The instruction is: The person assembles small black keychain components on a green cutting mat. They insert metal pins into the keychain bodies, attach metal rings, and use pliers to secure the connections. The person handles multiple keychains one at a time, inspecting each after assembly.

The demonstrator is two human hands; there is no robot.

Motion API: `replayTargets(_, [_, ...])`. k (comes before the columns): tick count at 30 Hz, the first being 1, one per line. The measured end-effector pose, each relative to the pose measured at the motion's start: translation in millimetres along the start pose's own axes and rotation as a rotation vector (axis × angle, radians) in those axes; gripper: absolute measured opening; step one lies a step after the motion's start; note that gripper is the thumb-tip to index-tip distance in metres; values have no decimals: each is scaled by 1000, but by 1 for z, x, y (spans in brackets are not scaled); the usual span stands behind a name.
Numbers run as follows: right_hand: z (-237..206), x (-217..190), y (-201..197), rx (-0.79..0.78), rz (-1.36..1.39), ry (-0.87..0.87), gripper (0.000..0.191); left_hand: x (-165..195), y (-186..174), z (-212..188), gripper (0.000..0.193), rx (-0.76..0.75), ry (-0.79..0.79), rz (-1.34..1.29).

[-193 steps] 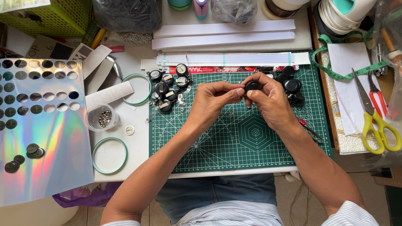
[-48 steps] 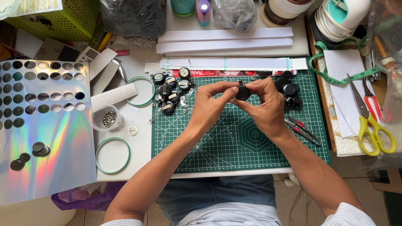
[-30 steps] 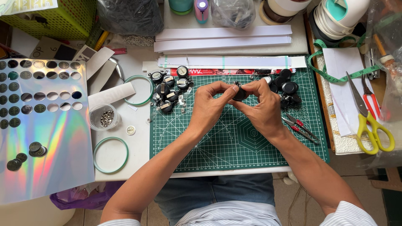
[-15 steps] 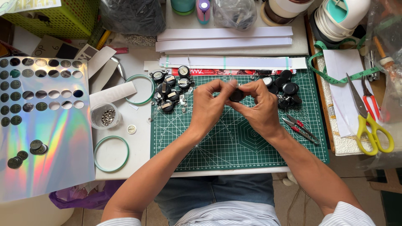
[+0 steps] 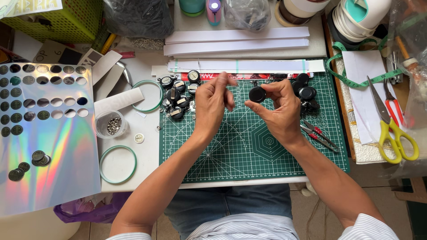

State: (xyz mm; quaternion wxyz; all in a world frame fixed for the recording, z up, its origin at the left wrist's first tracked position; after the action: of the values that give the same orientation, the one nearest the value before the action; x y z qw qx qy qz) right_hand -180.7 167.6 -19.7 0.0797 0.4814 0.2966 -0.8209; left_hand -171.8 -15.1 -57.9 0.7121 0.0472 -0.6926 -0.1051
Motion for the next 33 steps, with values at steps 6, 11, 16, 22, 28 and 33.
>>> replayTargets(6, [1, -5, 0, -19, -45, 14, 37, 6, 15, 1, 33, -131, 34, 56])
replayTargets(11, [4, -10, 3, -35, -144, -9, 36, 19, 22, -2, 32, -152, -9, 77])
replayTargets(16, [4, -12, 5, -50, -146, -20, 34, 23, 24, -4, 32, -155, -56, 100])
replayTargets(22, [4, -11, 4, -49, -110, -14, 34, 28, 21, -6, 29, -176, 5, 109])
replayTargets(28, [3, -7, 3, -52, -57, 37, 34, 28, 22, -3, 28, -192, 9, 121])
replayTargets(33, [2, -5, 1, -53, -36, 29, 34, 27, 22, -2, 28, -208, 12, 121])
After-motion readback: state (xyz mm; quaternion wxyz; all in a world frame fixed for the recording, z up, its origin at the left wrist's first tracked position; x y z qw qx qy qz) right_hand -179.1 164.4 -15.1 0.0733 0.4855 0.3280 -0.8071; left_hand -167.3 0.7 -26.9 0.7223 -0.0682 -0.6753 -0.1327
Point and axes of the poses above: each hand's wrist, its own z-axis towards the middle knuckle, its own y-axis out of the palm, x = y × z, the point moved 5 cm from there along z, towards the middle knuckle, and after that the axes turned 15 degrees about -x, right-handed, at the moved point
